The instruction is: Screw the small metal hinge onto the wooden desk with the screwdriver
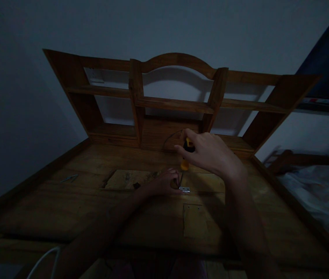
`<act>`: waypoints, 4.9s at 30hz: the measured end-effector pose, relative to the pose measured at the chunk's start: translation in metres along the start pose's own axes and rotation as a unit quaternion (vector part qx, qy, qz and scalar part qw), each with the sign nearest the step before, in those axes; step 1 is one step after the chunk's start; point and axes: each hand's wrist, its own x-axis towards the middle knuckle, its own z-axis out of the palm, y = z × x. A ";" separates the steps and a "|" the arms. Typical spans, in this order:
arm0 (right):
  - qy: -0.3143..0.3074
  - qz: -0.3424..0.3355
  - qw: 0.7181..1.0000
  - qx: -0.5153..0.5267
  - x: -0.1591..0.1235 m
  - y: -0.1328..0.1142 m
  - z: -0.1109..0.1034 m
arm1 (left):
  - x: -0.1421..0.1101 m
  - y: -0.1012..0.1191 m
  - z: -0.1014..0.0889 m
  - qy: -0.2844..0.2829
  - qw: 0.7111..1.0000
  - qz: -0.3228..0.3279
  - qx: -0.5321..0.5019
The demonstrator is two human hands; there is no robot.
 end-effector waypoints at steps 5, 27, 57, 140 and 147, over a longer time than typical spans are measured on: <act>-0.026 -0.063 0.994 0.089 -0.001 0.002 0.000 | 0.000 0.001 0.000 0.003 1.000 -0.007 -0.002; -0.033 -0.054 0.993 0.103 0.001 0.005 0.002 | 0.001 0.001 -0.001 -0.005 1.000 -0.005 0.002; -0.035 -0.037 0.994 0.098 -0.001 0.009 0.005 | 0.001 -0.003 0.002 -0.011 1.000 -0.014 0.012; -0.064 -0.087 0.981 0.161 -0.004 0.011 0.000 | 0.001 0.004 -0.001 -0.004 1.000 -0.019 0.007; -0.065 -0.064 0.987 0.134 -0.004 0.011 0.001 | 0.001 0.005 -0.003 -0.012 1.000 -0.021 0.008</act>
